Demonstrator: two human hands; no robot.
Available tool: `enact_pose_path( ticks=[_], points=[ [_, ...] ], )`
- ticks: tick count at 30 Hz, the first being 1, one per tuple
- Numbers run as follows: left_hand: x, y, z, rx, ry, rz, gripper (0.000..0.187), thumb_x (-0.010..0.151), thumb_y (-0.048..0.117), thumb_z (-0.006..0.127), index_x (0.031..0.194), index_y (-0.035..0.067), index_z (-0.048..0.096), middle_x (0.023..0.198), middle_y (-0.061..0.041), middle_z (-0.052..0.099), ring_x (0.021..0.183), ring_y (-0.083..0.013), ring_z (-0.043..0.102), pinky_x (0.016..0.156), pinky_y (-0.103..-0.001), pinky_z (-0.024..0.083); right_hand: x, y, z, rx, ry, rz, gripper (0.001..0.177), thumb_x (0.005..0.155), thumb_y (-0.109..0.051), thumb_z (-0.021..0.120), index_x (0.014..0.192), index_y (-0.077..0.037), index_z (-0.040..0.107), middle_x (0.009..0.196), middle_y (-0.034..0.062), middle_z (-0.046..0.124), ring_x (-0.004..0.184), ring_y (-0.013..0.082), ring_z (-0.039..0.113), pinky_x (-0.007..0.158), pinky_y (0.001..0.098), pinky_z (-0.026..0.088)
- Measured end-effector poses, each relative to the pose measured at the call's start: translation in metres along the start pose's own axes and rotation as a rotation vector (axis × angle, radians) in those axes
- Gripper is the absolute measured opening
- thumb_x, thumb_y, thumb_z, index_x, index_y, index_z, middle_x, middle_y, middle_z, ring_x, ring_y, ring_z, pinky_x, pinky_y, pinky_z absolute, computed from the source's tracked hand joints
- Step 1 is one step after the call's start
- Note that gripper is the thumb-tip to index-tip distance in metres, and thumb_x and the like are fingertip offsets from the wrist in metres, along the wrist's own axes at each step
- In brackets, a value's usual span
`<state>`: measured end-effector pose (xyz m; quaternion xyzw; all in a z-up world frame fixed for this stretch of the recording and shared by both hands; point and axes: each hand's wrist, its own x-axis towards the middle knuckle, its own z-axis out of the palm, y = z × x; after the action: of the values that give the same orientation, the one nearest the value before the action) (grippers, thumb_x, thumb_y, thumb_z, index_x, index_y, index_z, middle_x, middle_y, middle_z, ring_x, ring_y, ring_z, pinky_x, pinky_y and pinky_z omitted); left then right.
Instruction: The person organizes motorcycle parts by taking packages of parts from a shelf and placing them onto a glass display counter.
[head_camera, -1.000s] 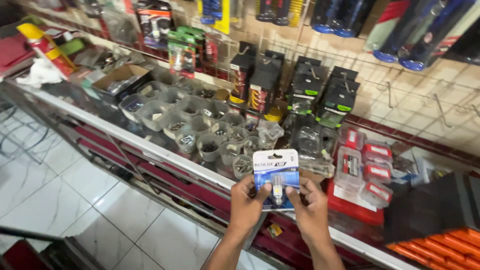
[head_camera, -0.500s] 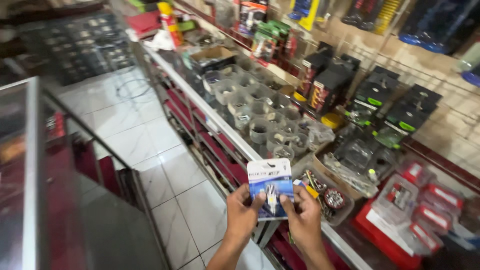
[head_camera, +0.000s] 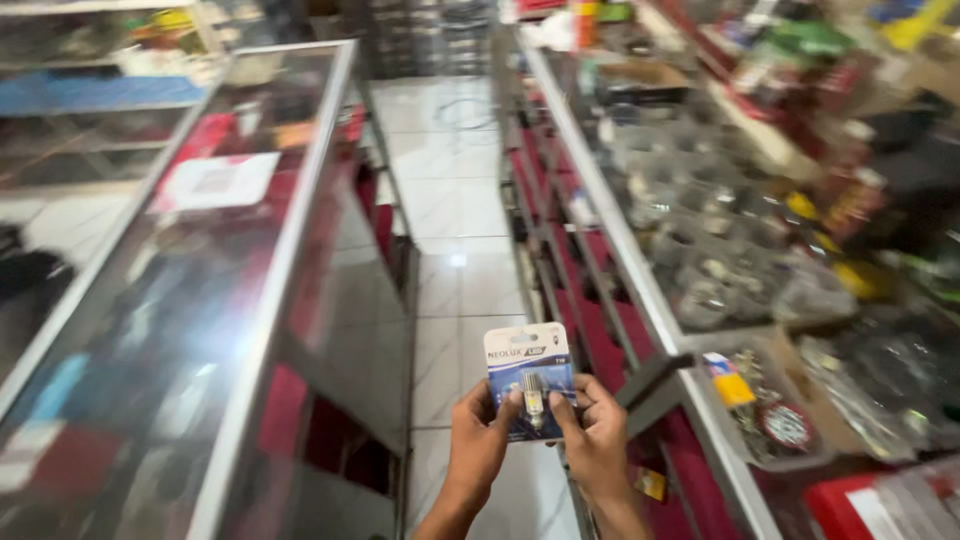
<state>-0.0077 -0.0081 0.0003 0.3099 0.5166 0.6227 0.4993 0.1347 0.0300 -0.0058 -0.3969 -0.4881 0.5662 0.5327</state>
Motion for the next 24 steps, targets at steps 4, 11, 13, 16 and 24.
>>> enact_pose_path(
  ticks=[4, 11, 13, 16, 24],
  points=[
    [-0.016, 0.006, -0.034, -0.040, 0.184, 0.119, 0.017, 0.095, 0.009, 0.066, 0.107, -0.003, 0.072, 0.091, -0.007, 0.078, 0.080, -0.0094, 0.069, 0.073, -0.028, 0.058, -0.007, -0.007, 0.045, -0.060, -0.166, 0.033, 0.022, 0.094, -0.005, 0.066, 0.114, 0.004, 0.067, 0.095, 0.0104, 0.079, 0.080, 0.0096, 0.070, 0.069, 0.0236, 0.054],
    [-0.056, 0.032, -0.112, -0.008, 0.510, 0.232, 0.014, 0.095, 0.009, 0.065, 0.100, -0.002, 0.072, 0.085, -0.005, 0.077, 0.075, -0.0074, 0.068, 0.070, -0.026, 0.057, -0.024, -0.011, 0.129, -0.026, -0.508, 0.221, 0.024, 0.096, -0.011, 0.060, 0.114, 0.004, 0.067, 0.090, 0.0099, 0.075, 0.072, 0.0124, 0.069, 0.055, 0.0309, 0.055],
    [-0.071, 0.037, -0.141, 0.001, 0.600, 0.261, 0.015, 0.097, 0.010, 0.067, 0.096, -0.004, 0.071, 0.082, -0.006, 0.075, 0.071, -0.0082, 0.063, 0.065, -0.027, 0.054, -0.033, -0.006, 0.157, -0.066, -0.606, 0.218, 0.024, 0.097, -0.011, 0.060, 0.115, 0.004, 0.066, 0.089, 0.0098, 0.076, 0.070, 0.0131, 0.069, 0.056, 0.0305, 0.056],
    [-0.095, 0.043, -0.174, 0.002, 0.703, 0.270, 0.014, 0.095, 0.012, 0.068, 0.095, -0.002, 0.071, 0.078, -0.006, 0.075, 0.068, -0.0085, 0.064, 0.062, -0.027, 0.053, -0.058, 0.002, 0.194, -0.114, -0.669, 0.230, 0.024, 0.096, -0.010, 0.060, 0.115, 0.004, 0.067, 0.088, 0.0104, 0.077, 0.069, 0.0132, 0.068, 0.054, 0.0314, 0.056],
    [-0.149, 0.045, -0.229, -0.025, 0.944, 0.246, 0.019, 0.094, 0.016, 0.069, 0.094, -0.003, 0.068, 0.077, -0.007, 0.074, 0.067, -0.0092, 0.065, 0.062, -0.029, 0.056, -0.099, 0.035, 0.259, -0.098, -0.851, 0.240, 0.023, 0.096, -0.008, 0.062, 0.113, 0.006, 0.068, 0.087, 0.0097, 0.076, 0.067, 0.0124, 0.065, 0.053, 0.0306, 0.053]
  ],
)
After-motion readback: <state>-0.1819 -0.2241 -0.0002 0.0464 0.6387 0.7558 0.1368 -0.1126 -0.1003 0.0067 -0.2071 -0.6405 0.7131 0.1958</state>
